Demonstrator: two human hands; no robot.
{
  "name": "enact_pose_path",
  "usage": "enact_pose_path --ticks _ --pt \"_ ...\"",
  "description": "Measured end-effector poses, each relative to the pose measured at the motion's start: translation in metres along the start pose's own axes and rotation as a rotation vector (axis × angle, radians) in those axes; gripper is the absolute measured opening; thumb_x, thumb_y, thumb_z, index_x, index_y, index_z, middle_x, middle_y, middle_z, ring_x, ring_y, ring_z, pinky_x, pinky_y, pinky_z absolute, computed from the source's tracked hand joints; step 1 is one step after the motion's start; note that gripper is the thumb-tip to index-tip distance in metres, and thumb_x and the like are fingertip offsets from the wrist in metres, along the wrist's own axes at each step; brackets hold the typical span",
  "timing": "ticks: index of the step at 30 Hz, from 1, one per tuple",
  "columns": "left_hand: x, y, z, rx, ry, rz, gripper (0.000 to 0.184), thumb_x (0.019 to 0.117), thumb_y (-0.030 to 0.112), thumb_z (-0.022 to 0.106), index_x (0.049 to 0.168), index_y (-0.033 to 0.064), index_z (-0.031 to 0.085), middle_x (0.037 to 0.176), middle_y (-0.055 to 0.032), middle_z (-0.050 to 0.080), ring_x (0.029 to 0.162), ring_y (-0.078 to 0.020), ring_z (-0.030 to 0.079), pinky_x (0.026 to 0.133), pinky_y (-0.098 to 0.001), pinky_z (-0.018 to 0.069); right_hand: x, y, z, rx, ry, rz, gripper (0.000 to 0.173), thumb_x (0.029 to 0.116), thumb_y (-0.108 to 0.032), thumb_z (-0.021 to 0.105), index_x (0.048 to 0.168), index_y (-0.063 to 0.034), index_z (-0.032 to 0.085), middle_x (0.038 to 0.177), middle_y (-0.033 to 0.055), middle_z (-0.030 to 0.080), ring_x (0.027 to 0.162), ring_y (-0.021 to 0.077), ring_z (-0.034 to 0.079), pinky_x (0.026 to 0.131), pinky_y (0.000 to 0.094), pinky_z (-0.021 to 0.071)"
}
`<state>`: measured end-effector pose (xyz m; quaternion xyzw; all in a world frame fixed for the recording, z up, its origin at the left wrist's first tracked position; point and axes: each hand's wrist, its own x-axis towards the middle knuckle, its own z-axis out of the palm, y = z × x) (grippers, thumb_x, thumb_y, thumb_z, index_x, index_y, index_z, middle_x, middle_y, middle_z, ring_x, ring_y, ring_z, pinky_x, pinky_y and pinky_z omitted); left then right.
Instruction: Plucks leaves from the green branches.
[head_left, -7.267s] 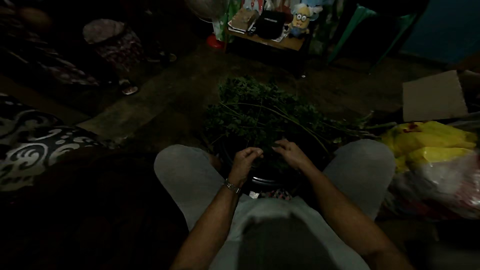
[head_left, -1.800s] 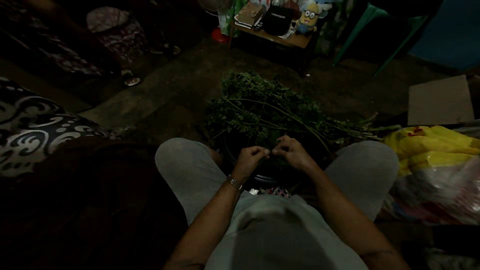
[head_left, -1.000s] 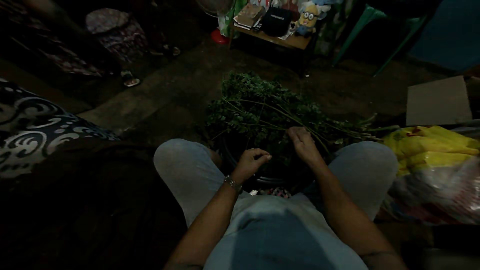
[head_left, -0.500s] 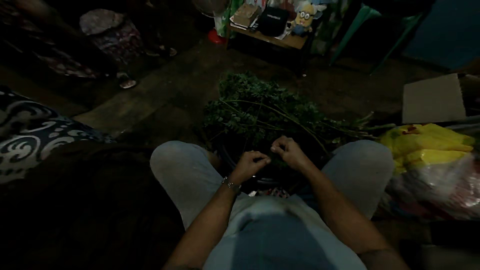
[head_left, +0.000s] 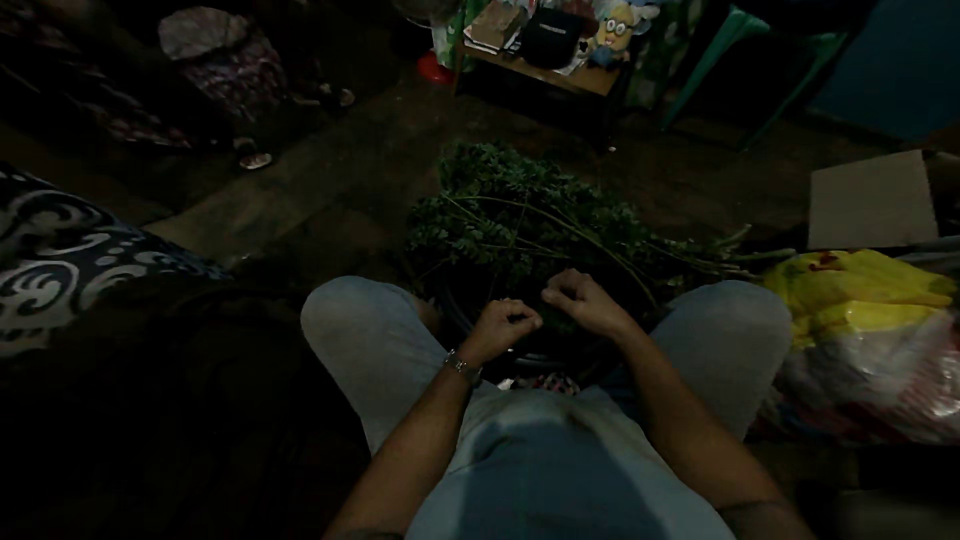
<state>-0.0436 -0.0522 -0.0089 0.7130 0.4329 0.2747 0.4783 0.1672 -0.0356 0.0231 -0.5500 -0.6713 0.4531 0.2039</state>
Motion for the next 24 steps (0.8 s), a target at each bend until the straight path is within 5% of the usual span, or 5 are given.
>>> enact_pose_path --ticks 3,10,13,18,24 --pt "0.0 -0.001 0.001 -0.001 0.0 0.001 0.021 0.0968 0.015 0.065 0.097 -0.0027 0.075 0.096 -0.0083 0.069 0.094 -0.0077 0.058 0.088 -0.0253 0.0459 -0.001 -0.004 0.004 -0.02 -0.044 -0.012 0.028 0.1011 -0.025 0.063 0.109 0.0009 0.071 0.138 0.0184 0.057 0.131 0.0347 0.048 0.11 0.0568 0.0345" --pt "0.0 0.001 0.0 0.0 0.011 -0.032 0.021 0.0976 0.016 0.064 0.098 -0.0025 0.074 0.097 -0.0079 0.069 0.092 -0.0062 0.059 0.087 -0.0235 0.0477 0.0 -0.004 0.003 0.023 0.162 0.042 0.028 0.1074 -0.019 0.052 0.114 0.0002 0.07 0.129 0.0178 0.062 0.126 0.0345 0.053 0.108 0.0564 0.0377" --pt "0.0 -0.001 0.0 -0.013 0.013 -0.034 0.021 0.0971 0.016 0.064 0.098 -0.0025 0.074 0.097 -0.0078 0.069 0.091 -0.0063 0.059 0.086 -0.0241 0.0479 -0.003 -0.003 -0.001 0.02 0.092 0.01 0.033 0.1068 -0.026 0.053 0.117 -0.0002 0.071 0.138 0.0174 0.058 0.132 0.0346 0.049 0.112 0.0589 0.0331" --pt "0.0 -0.003 0.001 -0.022 0.018 -0.024 0.02 0.0965 0.015 0.065 0.096 -0.0026 0.074 0.096 -0.0073 0.069 0.09 -0.0052 0.059 0.085 -0.0227 0.0477 -0.004 -0.007 0.002 -0.071 -0.031 -0.019 0.023 0.1007 -0.02 0.064 0.102 0.0003 0.073 0.141 0.0175 0.055 0.135 0.035 0.044 0.113 0.0578 0.0298" --pt "0.001 0.0 0.0 0.003 0.016 -0.055 0.02 0.0973 0.015 0.064 0.098 -0.0024 0.074 0.098 -0.0082 0.069 0.09 -0.0054 0.059 0.084 -0.0228 0.0476 -0.004 -0.011 0.007 -0.064 0.044 0.04 0.024 0.106 -0.015 0.053 0.113 0.0029 0.068 0.138 0.0187 0.056 0.132 0.0347 0.048 0.112 0.0547 0.0352"
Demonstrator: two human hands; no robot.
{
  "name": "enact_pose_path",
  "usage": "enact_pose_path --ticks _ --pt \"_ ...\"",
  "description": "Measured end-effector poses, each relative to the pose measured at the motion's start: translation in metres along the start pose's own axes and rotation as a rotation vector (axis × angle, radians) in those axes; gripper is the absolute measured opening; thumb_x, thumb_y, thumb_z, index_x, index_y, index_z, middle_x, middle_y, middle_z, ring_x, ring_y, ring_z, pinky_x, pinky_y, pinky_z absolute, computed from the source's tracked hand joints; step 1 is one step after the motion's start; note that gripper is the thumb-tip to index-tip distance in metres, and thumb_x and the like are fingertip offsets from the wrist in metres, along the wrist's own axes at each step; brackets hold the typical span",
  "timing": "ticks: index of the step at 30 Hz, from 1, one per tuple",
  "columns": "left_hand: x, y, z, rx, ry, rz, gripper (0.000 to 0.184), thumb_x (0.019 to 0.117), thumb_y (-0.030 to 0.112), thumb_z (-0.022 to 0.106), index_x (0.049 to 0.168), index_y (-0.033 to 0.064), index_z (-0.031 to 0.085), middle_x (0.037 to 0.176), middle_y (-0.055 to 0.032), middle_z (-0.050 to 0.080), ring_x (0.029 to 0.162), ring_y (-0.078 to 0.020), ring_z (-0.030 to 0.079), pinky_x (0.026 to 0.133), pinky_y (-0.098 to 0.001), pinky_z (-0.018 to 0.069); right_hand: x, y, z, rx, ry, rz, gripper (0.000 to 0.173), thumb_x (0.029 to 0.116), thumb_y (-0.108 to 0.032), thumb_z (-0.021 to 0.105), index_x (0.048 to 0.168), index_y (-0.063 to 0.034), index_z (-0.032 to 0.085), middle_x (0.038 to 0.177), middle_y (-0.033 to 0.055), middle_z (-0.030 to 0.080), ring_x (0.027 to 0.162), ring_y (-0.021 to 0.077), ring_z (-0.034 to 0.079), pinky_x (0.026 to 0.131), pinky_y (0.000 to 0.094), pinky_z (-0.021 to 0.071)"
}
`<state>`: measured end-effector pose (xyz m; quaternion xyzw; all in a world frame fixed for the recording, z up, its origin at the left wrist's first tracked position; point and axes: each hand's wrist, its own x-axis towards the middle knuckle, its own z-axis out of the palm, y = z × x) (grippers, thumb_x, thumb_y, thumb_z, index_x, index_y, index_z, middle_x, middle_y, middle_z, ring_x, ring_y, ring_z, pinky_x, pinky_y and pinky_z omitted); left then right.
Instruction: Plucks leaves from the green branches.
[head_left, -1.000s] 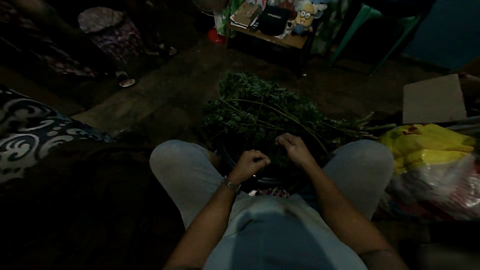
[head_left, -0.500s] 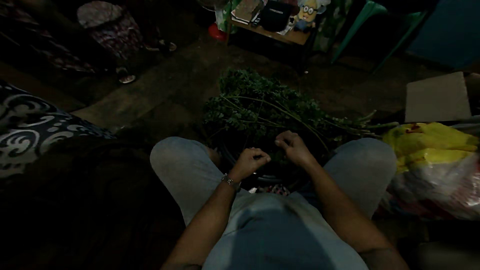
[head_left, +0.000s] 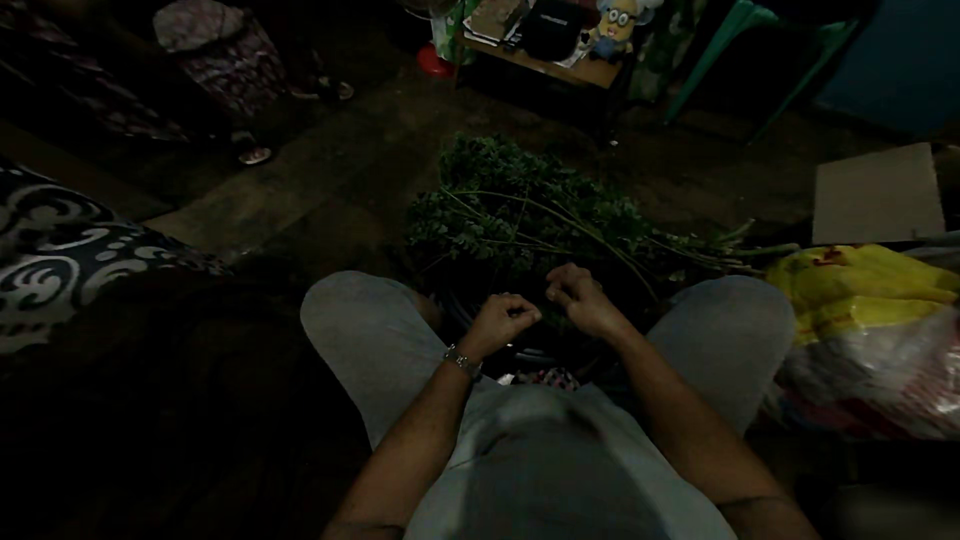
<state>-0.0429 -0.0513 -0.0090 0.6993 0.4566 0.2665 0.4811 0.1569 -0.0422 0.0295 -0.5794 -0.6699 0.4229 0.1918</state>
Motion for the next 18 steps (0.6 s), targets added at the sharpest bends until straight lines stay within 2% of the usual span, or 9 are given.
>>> enact_pose_path --ticks 2,4,6,8,11,13,16,18 --pt "-0.001 0.001 0.0 0.014 0.0 -0.005 0.02 0.0976 0.015 0.064 0.098 -0.0027 0.074 0.099 -0.0093 0.069 0.09 -0.006 0.06 0.084 -0.0224 0.0484 0.0 0.002 0.0 0.003 0.062 -0.018 0.027 0.1065 -0.016 0.052 0.116 0.003 0.068 0.135 0.0204 0.058 0.13 0.0367 0.05 0.111 0.0572 0.0349" --pt "-0.001 0.001 0.0 0.013 0.003 0.002 0.02 0.0975 0.015 0.064 0.098 -0.0029 0.074 0.098 -0.0089 0.069 0.089 -0.0053 0.059 0.082 -0.0215 0.0479 0.0 0.005 -0.002 0.022 0.034 -0.053 0.03 0.108 -0.021 0.05 0.115 0.0003 0.071 0.138 0.0181 0.057 0.133 0.0342 0.048 0.113 0.0568 0.0319" --pt "0.0 0.001 0.0 0.024 0.0 -0.004 0.021 0.0976 0.016 0.064 0.099 -0.0029 0.074 0.097 -0.0088 0.069 0.087 -0.0048 0.058 0.081 -0.0212 0.0476 0.001 0.006 -0.002 -0.013 -0.032 -0.083 0.033 0.106 -0.027 0.055 0.115 -0.0005 0.073 0.142 0.0179 0.056 0.138 0.0356 0.044 0.115 0.0596 0.0274" --pt "0.0 -0.001 0.001 0.038 0.0 -0.003 0.022 0.0971 0.017 0.065 0.098 -0.004 0.073 0.096 -0.0096 0.068 0.086 -0.0061 0.057 0.08 -0.0219 0.0472 0.002 0.005 0.002 -0.044 -0.082 -0.111 0.027 0.102 -0.025 0.062 0.109 -0.0015 0.074 0.141 0.0185 0.056 0.138 0.0373 0.042 0.115 0.0616 0.0243" --pt "0.001 -0.003 0.002 0.051 0.006 0.017 0.022 0.0968 0.016 0.065 0.097 -0.0043 0.073 0.094 -0.0106 0.069 0.087 -0.0085 0.058 0.082 -0.0246 0.0468 0.003 0.005 0.008 -0.001 -0.066 -0.114 0.021 0.101 -0.016 0.062 0.103 0.0012 0.073 0.138 0.0182 0.057 0.136 0.0349 0.044 0.114 0.0591 0.0273" --pt "0.0 -0.001 0.001 0.051 -0.004 0.008 0.021 0.0971 0.016 0.064 0.098 -0.0034 0.074 0.096 -0.0104 0.069 0.089 -0.0088 0.059 0.084 -0.0253 0.0477 0.004 0.005 0.008 0.069 -0.014 -0.063 0.022 0.104 -0.015 0.056 0.107 0.0029 0.069 0.137 0.0177 0.057 0.133 0.0317 0.048 0.113 0.0553 0.0325" --pt "0.0 0.0 0.0 0.033 -0.003 0.001 0.021 0.097 0.016 0.064 0.098 -0.0029 0.074 0.096 -0.0092 0.07 0.09 -0.0079 0.059 0.084 -0.0252 0.047 0.003 0.004 0.003 0.107 0.06 -0.028 0.026 0.1063 -0.018 0.054 0.11 0.0029 0.069 0.137 0.0173 0.057 0.129 0.0313 0.051 0.111 0.0539 0.0364" --pt "0.0 0.001 0.0 0.028 0.005 -0.003 0.02 0.0968 0.015 0.065 0.097 -0.0025 0.074 0.095 -0.008 0.069 0.087 -0.0057 0.058 0.081 -0.0224 0.0464 0.002 0.005 -0.001 0.077 0.005 -0.042 0.03 0.1052 -0.025 0.057 0.113 0.0009 0.071 0.141 0.017 0.055 0.132 0.0317 0.049 0.112 0.0537 0.0358"
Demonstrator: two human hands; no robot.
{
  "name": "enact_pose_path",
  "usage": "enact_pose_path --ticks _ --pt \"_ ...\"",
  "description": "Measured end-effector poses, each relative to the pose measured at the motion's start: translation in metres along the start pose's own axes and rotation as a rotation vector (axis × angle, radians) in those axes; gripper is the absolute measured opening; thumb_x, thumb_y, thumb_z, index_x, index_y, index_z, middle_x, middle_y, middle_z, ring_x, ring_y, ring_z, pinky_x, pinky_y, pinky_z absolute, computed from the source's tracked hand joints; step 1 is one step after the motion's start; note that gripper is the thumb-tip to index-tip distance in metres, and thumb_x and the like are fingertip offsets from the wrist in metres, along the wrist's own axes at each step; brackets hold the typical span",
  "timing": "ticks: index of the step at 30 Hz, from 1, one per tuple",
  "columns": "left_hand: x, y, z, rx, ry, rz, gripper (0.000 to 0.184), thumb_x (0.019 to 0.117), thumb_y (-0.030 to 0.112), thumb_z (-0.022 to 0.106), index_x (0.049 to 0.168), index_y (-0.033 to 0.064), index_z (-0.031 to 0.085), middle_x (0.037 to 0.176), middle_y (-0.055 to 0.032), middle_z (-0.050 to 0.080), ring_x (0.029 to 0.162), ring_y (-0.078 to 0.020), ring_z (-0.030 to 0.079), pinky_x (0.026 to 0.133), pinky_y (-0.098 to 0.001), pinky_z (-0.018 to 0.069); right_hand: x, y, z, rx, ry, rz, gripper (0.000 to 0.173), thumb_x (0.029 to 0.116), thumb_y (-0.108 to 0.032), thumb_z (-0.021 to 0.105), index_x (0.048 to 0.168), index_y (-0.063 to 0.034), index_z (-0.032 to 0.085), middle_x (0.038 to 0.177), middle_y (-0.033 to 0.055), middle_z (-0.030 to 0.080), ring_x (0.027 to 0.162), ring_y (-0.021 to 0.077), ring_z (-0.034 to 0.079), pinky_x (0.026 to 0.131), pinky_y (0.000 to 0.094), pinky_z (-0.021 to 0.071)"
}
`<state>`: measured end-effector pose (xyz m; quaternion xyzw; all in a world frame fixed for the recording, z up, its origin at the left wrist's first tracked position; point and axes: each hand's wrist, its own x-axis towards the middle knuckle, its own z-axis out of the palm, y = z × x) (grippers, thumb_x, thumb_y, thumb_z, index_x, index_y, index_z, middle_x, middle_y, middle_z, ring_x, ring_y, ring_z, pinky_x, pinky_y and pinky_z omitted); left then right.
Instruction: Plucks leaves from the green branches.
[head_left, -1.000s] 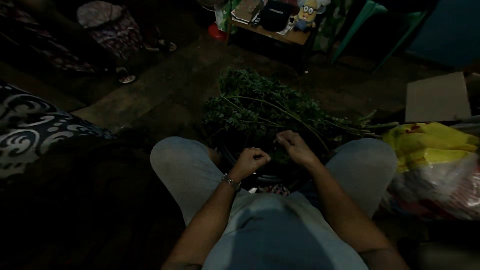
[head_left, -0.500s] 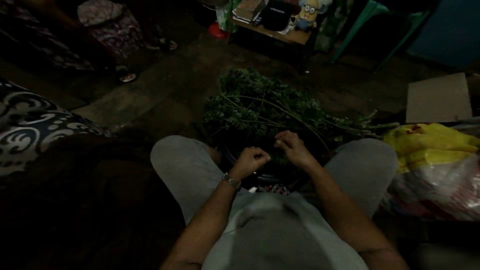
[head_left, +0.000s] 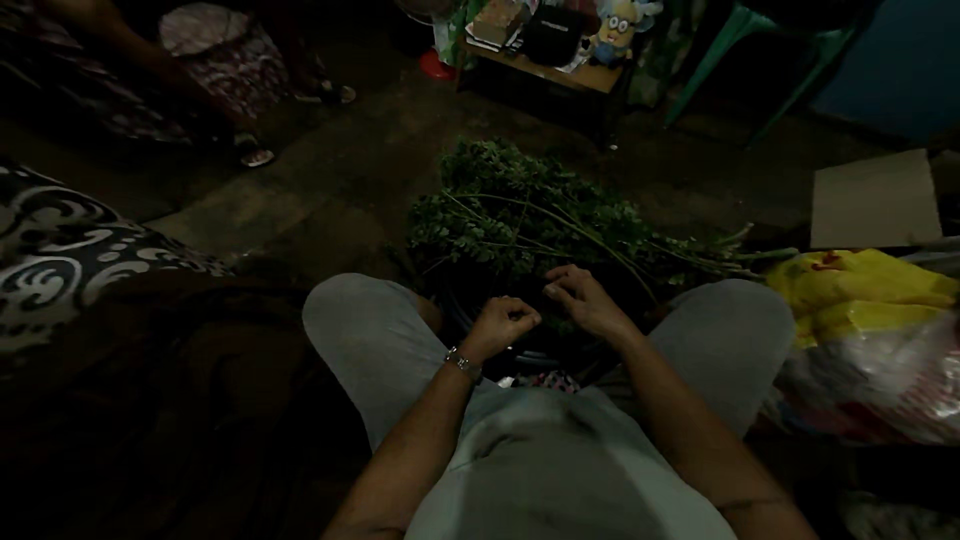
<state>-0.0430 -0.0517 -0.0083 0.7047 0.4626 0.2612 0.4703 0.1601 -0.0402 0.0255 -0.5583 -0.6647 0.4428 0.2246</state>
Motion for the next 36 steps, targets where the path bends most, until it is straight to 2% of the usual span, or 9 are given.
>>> enact_pose_path --ticks 4,12,15,19,22,27,30,32,36 --pt "0.0 -0.001 0.0 0.005 0.007 -0.001 0.021 0.0971 0.015 0.064 0.099 -0.004 0.074 0.096 -0.0105 0.069 0.088 -0.0078 0.059 0.082 -0.024 0.0473 0.0 -0.002 0.002 -0.126 -0.118 -0.039 0.022 0.1004 -0.019 0.064 0.105 -0.0003 0.074 0.143 0.0189 0.053 0.14 0.0367 0.039 0.116 0.061 0.021" --pt "-0.001 0.006 -0.004 -0.016 0.018 -0.084 0.022 0.1004 0.017 0.062 0.103 -0.0017 0.073 0.098 -0.0083 0.069 0.087 -0.0064 0.061 0.083 -0.0246 0.05 0.003 0.003 -0.002 0.036 0.197 0.039 0.029 0.1081 -0.017 0.049 0.114 0.0017 0.07 0.141 0.0185 0.055 0.13 0.0359 0.051 0.109 0.0553 0.0395" --pt "-0.001 0.009 -0.005 -0.09 0.059 -0.135 0.02 0.1009 0.018 0.063 0.103 0.0007 0.073 0.096 -0.0032 0.07 0.085 -0.0013 0.061 0.081 -0.0211 0.05 0.001 0.002 -0.009 0.028 0.238 0.069 0.037 0.1109 -0.025 0.043 0.124 -0.0005 0.068 0.141 0.0193 0.055 0.132 0.037 0.049 0.11 0.0573 0.0368" --pt "-0.001 0.014 -0.005 -0.176 0.125 -0.198 0.019 0.1019 0.015 0.061 0.105 -0.0008 0.071 0.093 -0.0016 0.068 0.081 -0.0007 0.06 0.078 -0.0201 0.0502 -0.002 -0.001 -0.012 -0.104 0.075 0.111 0.037 0.105 -0.031 0.057 0.122 -0.0006 0.068 0.133 0.0226 0.059 0.13 0.0424 0.049 0.11 0.0659 0.0311" --pt "0.001 0.01 -0.004 -0.219 0.171 -0.182 0.017 0.1011 0.013 0.062 0.102 -0.0005 0.072 0.092 -0.0011 0.069 0.083 -0.001 0.062 0.08 -0.0207 0.0517 0.001 0.001 -0.005 -0.05 -0.11 0.083 0.036 0.102 -0.028 0.063 0.125 0.0005 0.066 0.132 0.0201 0.06 0.126 0.0348 0.054 0.108 0.0577 0.038" --pt "0.0 0.006 -0.002 -0.234 0.188 -0.15 0.015 0.1001 0.012 0.063 0.099 0.0016 0.073 0.089 0.0019 0.069 0.082 -0.0002 0.063 0.08 -0.02 0.0524 0.003 -0.001 0.017 0.106 -0.045 0.062 0.031 0.1052 -0.023 0.057 0.12 0.0028 0.065 0.113 0.0159 0.067 0.104 0.0215 0.064 0.096 0.0422 0.051" --pt "0.0 0.007 -0.002 -0.239 0.201 -0.149 0.015 0.1 0.012 0.062 0.098 0.001 0.073 0.091 -0.0002 0.07 0.084 -0.0016 0.063 0.081 -0.0224 0.0525 0.002 -0.004 0.012 0.016 -0.032 0.067 0.029 0.1052 -0.02 0.056 0.116 0.0045 0.067 0.115 0.0181 0.067 0.108 0.0261 0.063 0.099 0.0471 0.0481" --pt "-0.001 0.007 -0.003 -0.221 0.202 -0.15 0.017 0.1008 0.013 0.061 0.1 0.0004 0.073 0.094 -0.0023 0.07 0.086 -0.003 0.063 0.083 -0.0239 0.0518 0.001 -0.006 0.002 -0.136 -0.029 0.088 0.03 0.106 -0.019 0.055 0.116 0.006 0.068 0.121 0.0218 0.065 0.119 0.035 0.059 0.109 0.0577 0.0371" --pt "-0.001 0.008 -0.004 -0.221 0.204 -0.141 0.016 0.1001 0.012 0.062 0.099 0.0004 0.073 0.093 -0.0016 0.07 0.086 -0.0025 0.063 0.083 -0.023 0.0525 0.0 0.002 -0.011 -0.166 0.139 0.081 0.042 0.1116 -0.024 0.038 0.125 0.002 0.068 0.131 0.0236 0.062 0.129 0.0418 0.053 0.113 0.0639 0.0281"
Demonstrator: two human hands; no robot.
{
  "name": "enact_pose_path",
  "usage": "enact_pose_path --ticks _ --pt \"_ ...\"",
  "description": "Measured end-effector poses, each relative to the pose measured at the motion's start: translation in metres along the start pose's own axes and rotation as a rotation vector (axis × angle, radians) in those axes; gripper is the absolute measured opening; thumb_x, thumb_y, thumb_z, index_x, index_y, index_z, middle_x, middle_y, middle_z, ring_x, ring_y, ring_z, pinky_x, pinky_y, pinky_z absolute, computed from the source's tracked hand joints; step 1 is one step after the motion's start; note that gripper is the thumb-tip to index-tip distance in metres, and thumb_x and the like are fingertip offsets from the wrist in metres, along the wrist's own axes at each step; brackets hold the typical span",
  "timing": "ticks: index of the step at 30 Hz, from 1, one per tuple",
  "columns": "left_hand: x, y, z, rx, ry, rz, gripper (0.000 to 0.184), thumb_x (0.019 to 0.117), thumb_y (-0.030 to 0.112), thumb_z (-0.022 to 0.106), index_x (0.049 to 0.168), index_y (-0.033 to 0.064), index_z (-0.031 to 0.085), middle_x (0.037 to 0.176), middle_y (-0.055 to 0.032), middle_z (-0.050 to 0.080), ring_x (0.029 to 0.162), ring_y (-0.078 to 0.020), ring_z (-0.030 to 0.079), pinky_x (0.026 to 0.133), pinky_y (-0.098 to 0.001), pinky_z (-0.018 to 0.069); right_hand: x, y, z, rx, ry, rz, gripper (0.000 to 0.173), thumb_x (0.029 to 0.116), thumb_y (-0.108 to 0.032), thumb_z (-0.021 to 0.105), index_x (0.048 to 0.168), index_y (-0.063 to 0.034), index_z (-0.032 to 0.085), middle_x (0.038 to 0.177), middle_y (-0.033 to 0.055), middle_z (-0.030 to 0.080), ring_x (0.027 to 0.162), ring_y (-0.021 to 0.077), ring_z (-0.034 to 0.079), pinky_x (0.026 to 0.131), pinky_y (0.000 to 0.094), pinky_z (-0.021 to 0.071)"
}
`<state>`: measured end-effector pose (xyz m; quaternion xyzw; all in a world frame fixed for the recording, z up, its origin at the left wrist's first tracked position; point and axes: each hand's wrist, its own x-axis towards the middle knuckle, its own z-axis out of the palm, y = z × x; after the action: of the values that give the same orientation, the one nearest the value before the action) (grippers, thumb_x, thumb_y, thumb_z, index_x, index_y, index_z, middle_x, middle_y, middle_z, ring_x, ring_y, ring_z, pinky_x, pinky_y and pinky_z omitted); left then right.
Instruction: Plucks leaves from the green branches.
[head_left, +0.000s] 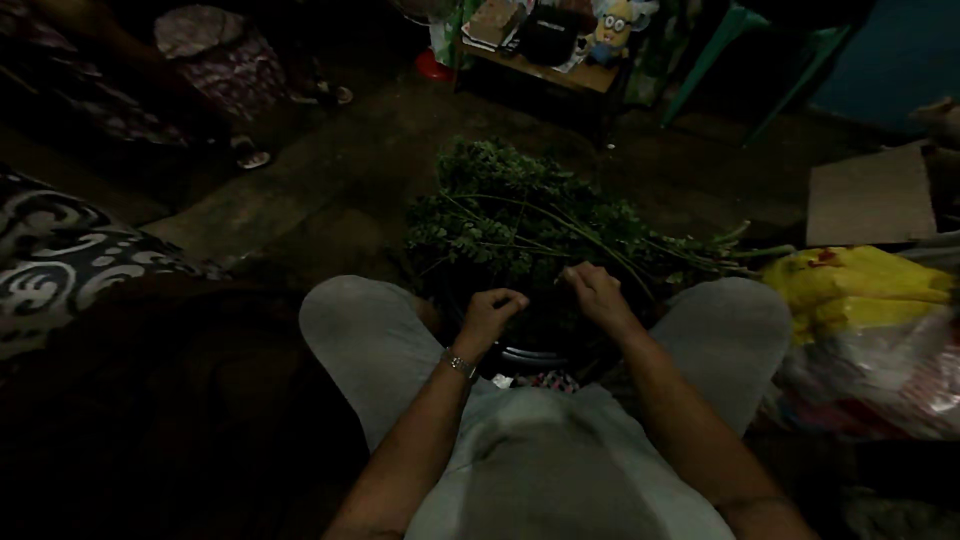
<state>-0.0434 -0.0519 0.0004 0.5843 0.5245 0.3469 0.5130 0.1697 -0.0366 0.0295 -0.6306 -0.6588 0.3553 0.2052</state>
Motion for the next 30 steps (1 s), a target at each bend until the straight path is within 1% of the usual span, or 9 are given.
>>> enact_pose_path --ticks 3,5,7,11,18,20,22,24,30 --pt "0.0 -0.003 0.001 0.002 -0.027 0.033 0.015 0.0995 0.013 0.063 0.099 0.0016 0.073 0.093 0.0002 0.071 0.086 -0.0004 0.064 0.084 -0.0212 0.0528 -0.002 -0.007 -0.002 0.266 -0.036 0.07 0.054 0.1134 -0.033 0.025 0.131 0.0008 0.063 0.135 0.0224 0.058 0.126 0.0347 0.055 0.107 0.0549 0.0409" --pt "0.0 -0.005 0.002 0.0 -0.041 0.052 0.014 0.0989 0.012 0.064 0.098 0.0016 0.073 0.093 0.0009 0.071 0.086 0.0007 0.064 0.083 -0.0201 0.0528 -0.005 -0.013 -0.001 0.386 -0.087 0.115 0.049 0.1122 -0.035 0.037 0.13 0.0026 0.062 0.131 0.0205 0.061 0.119 0.0273 0.059 0.103 0.0464 0.0466" --pt "0.0 -0.006 0.002 0.022 -0.053 0.075 0.015 0.0989 0.012 0.064 0.099 0.001 0.073 0.094 0.0005 0.071 0.086 0.0014 0.063 0.083 -0.0189 0.0524 -0.004 -0.011 0.005 0.383 -0.09 0.074 0.036 0.1074 -0.029 0.054 0.12 0.0028 0.065 0.113 0.0161 0.066 0.101 0.0188 0.062 0.092 0.0388 0.0509" --pt "-0.001 -0.004 0.002 0.088 -0.125 0.084 0.023 0.0991 0.013 0.062 0.115 -0.0021 0.07 0.105 -0.0067 0.07 0.089 -0.0019 0.062 0.084 -0.0207 0.0511 -0.004 -0.009 0.016 0.385 -0.007 -0.005 0.021 0.1036 -0.015 0.061 0.109 0.0037 0.068 0.099 0.0108 0.066 0.088 0.0103 0.061 0.083 0.0289 0.0513" --pt "-0.001 -0.002 0.006 0.017 -0.075 0.096 0.017 0.1017 0.013 0.061 0.104 0.0002 0.072 0.09 0.0021 0.069 0.079 0.0029 0.062 0.077 -0.0166 0.0524 -0.006 -0.01 0.017 0.446 -0.007 -0.041 0.017 0.1034 -0.012 0.06 0.103 0.0022 0.069 0.091 0.005 0.066 0.081 0.0034 0.06 0.077 0.0222 0.0504" --pt "-0.001 -0.005 0.005 0.019 -0.068 0.126 0.017 0.1014 0.013 0.061 0.103 -0.0003 0.072 0.09 0.0021 0.069 0.079 0.0032 0.062 0.077 -0.0164 0.0524 -0.008 -0.013 0.014 0.453 -0.019 0.016 0.026 0.1078 -0.018 0.052 0.104 0.0019 0.068 0.09 0.0053 0.064 0.08 0.0053 0.057 0.075 0.0244 0.0488" --pt "0.0 -0.009 0.005 0.02 -0.069 0.156 0.016 0.1005 0.012 0.061 0.101 -0.0003 0.072 0.09 0.002 0.069 0.081 0.0034 0.062 0.079 -0.0165 0.0522 -0.008 -0.019 0.011 0.499 -0.024 0.123 0.04 0.1117 -0.027 0.042 0.114 0.0041 0.067 0.101 0.0125 0.065 0.091 0.0136 0.059 0.085 0.0327 0.049" --pt "0.0 -0.01 0.004 0.04 -0.08 0.174 0.017 0.1002 0.013 0.062 0.101 0.0 0.073 0.093 0.001 0.07 0.083 0.0036 0.062 0.08 -0.0165 0.0513 -0.005 -0.018 0.013 0.541 -0.007 0.149 0.047 0.1128 -0.032 0.035 0.12 0.0018 0.067 0.105 0.0119 0.066 0.094 0.0143 0.06 0.087 0.0334 0.0492" --pt "0.0 -0.011 0.004 0.038 -0.095 0.193 0.016 0.0995 0.012 0.063 0.098 0.0004 0.073 0.092 0.001 0.07 0.083 0.0042 0.061 0.08 -0.0155 0.0506 -0.008 -0.014 0.013 0.502 0.02 0.045 0.024 0.1062 -0.019 0.056 0.11 0.002 0.068 0.099 0.0085 0.066 0.088 0.0092 0.06 0.082 0.0284 0.0505"
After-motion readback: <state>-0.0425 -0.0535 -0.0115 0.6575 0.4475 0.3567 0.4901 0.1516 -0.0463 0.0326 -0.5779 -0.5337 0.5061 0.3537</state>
